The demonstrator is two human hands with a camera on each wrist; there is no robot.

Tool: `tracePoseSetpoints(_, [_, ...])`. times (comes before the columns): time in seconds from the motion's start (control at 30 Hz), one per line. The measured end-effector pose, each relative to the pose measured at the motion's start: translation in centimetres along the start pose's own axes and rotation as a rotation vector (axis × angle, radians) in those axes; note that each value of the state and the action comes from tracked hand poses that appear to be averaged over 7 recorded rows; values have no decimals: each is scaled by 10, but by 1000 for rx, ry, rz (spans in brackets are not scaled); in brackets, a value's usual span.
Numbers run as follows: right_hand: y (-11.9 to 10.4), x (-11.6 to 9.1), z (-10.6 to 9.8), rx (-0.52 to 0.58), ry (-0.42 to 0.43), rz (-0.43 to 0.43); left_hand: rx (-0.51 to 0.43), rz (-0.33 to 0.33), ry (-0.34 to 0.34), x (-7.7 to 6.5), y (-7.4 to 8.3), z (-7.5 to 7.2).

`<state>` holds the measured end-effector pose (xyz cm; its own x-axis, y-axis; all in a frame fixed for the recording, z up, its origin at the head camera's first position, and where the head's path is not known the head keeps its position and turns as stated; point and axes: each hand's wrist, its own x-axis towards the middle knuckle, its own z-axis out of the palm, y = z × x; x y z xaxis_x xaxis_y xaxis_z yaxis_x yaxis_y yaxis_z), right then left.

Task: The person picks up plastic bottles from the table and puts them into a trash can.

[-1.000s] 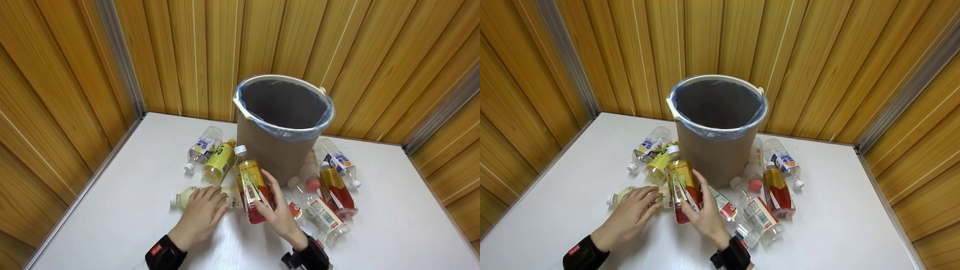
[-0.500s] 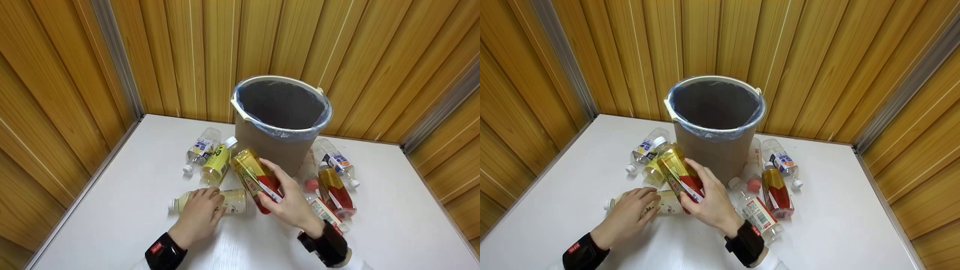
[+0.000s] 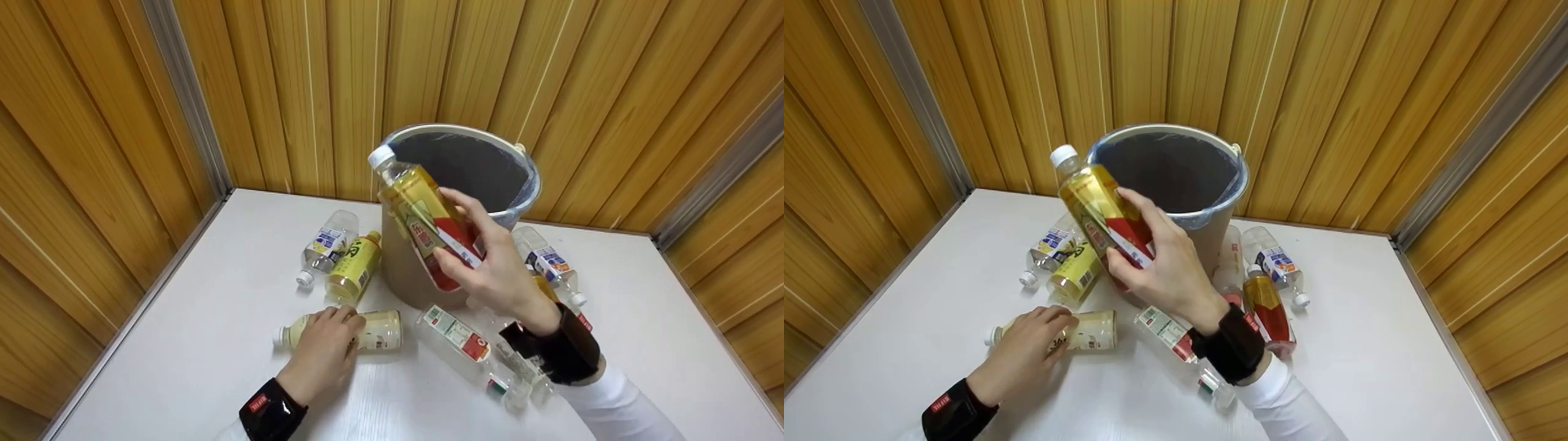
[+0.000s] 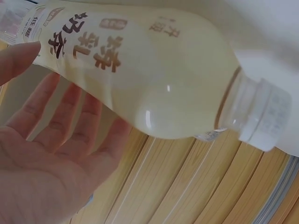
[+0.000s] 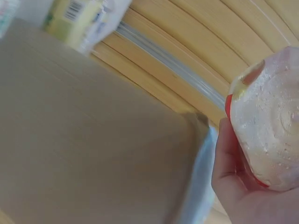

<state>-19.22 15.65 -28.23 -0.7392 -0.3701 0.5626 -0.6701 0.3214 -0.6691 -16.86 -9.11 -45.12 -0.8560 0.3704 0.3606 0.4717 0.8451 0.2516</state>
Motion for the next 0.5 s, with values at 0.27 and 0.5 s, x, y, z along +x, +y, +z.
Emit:
tracePoseSetpoints(0.27, [0,47,-19,36,100,119,8,4,-1,2,-2,2])
tracePoseSetpoints(0.5, [3,81,-33,-90,106,203,20,17,24,2,-4,3])
